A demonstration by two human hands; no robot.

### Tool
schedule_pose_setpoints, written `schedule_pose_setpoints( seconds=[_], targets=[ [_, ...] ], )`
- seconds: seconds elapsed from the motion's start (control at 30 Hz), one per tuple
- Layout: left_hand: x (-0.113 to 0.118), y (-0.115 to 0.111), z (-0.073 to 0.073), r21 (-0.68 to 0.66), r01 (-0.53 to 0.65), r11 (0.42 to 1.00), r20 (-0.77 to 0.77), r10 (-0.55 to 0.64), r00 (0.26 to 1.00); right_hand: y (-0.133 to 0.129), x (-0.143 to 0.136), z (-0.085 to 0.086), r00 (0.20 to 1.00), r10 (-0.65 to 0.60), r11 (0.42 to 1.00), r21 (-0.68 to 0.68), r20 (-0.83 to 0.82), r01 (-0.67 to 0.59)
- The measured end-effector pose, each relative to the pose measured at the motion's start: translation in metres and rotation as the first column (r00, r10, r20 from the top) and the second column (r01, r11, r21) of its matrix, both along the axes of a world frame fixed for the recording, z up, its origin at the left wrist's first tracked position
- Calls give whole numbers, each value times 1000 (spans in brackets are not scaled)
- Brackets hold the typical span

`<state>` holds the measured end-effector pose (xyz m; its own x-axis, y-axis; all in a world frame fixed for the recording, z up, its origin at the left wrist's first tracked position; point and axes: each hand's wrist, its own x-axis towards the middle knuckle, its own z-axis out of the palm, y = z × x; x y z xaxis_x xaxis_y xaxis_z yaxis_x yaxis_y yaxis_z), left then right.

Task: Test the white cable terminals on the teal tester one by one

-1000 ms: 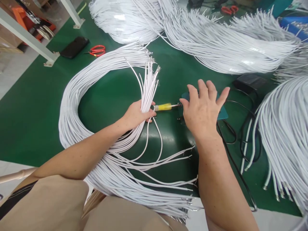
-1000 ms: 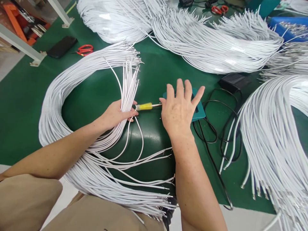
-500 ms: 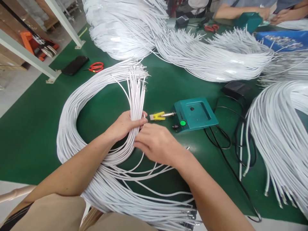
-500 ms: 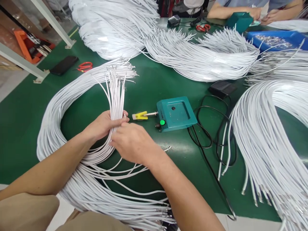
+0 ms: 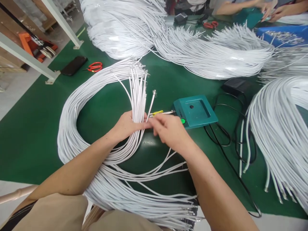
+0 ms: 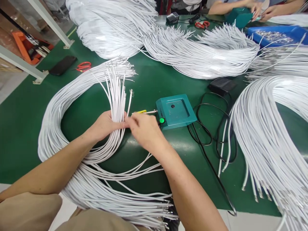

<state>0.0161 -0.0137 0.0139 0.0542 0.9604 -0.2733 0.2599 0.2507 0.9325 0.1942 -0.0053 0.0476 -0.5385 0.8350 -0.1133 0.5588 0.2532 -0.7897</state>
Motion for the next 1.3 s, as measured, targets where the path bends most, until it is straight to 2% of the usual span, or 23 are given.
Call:
schedule_pose_setpoints(
  seconds=[0.07,0.1,0.17,0.27,0.33,0.4,0.47,0.57,0.7,0.87,0.93,1.07,1.2,1.3],
  targets=[
    [4,-2,2,-5,73,997,-25,-73,997,9,3,-6,969,-217,976,-36,-118,214],
    [5,-3,4,-5,99,995,-23,-99,995,12,4,-9,951,-263,964,-75,-165,253],
    [5,-3,5,18,94,995,17,-94,995,12,2,-14,949,-233,965,-170,-211,199],
    [1,0,4,37,-23,999,191,15,981,9,-4,-21,964,-153,947,-310,-218,80],
    [-2,2,2,19,-71,997,297,62,953,7,-7,-24,972,-126,932,-361,-198,47],
    [-3,4,-2,12,-78,997,315,70,946,6,-8,-26,976,-143,929,-363,-167,74],
    [-2,4,-4,10,-95,995,296,88,951,8,-7,-26,961,-213,937,-316,-177,150],
    [1,3,-3,16,-91,996,278,83,957,11,-5,-25,905,-314,939,-235,-287,251],
    [5,0,3,30,-25,999,217,18,976,13,-7,-26,860,-334,939,-214,-387,269],
    [8,-1,6,-26,41,999,262,-32,965,14,-7,-23,707,-476,879,-276,-522,388],
    [7,-1,6,-12,21,1000,250,-17,968,13,-7,-22,714,-492,868,-343,-498,358],
    [6,-1,5,35,31,999,170,-37,985,11,-10,-22,802,-442,874,-394,-402,284],
    [6,0,4,24,54,998,196,-58,979,10,-14,-25,749,-468,863,-425,-469,273],
    [5,-1,3,19,76,997,204,-78,976,10,-16,-27,687,-515,821,-526,-513,223]
  ],
)
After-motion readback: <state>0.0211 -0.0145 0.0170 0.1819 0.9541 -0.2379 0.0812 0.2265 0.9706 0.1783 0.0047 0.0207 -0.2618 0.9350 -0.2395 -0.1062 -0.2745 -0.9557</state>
